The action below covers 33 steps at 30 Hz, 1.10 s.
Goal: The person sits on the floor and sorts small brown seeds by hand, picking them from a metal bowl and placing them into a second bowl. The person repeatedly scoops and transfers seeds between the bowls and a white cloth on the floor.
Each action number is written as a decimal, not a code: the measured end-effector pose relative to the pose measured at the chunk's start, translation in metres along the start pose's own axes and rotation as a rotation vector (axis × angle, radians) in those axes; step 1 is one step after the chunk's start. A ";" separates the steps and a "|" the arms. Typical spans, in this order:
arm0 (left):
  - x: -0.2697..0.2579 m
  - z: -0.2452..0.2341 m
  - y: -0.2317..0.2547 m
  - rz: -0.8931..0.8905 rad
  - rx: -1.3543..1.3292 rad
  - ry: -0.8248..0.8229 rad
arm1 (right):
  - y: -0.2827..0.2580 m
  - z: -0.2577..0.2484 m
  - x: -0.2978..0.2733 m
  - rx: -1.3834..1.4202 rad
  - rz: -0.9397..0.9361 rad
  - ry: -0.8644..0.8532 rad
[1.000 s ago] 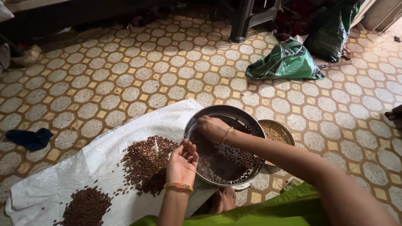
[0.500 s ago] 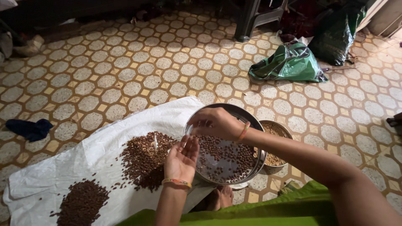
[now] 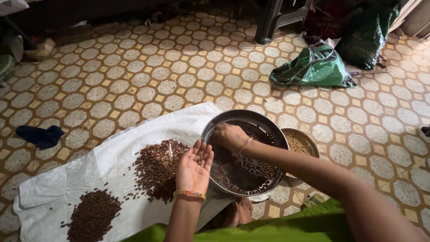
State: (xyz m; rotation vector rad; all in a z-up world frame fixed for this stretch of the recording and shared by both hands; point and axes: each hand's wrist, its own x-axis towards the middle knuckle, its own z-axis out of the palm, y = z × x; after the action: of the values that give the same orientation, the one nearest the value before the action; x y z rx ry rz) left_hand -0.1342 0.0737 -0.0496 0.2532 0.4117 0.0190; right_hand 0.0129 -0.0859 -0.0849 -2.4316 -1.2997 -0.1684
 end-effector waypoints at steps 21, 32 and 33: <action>0.000 -0.006 0.004 0.031 -0.032 -0.058 | -0.015 0.002 0.007 -0.230 -0.171 -0.012; 0.000 0.007 -0.016 -0.021 -0.038 0.056 | -0.060 -0.105 -0.016 0.451 -0.094 0.184; -0.002 0.008 -0.017 -0.037 -0.047 0.037 | -0.056 -0.104 -0.018 0.467 -0.037 0.183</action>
State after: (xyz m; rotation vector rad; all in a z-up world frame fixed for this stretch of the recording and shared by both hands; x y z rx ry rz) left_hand -0.1335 0.0551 -0.0462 0.1987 0.4524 -0.0033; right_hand -0.0362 -0.1116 0.0207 -1.9515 -1.1520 -0.0828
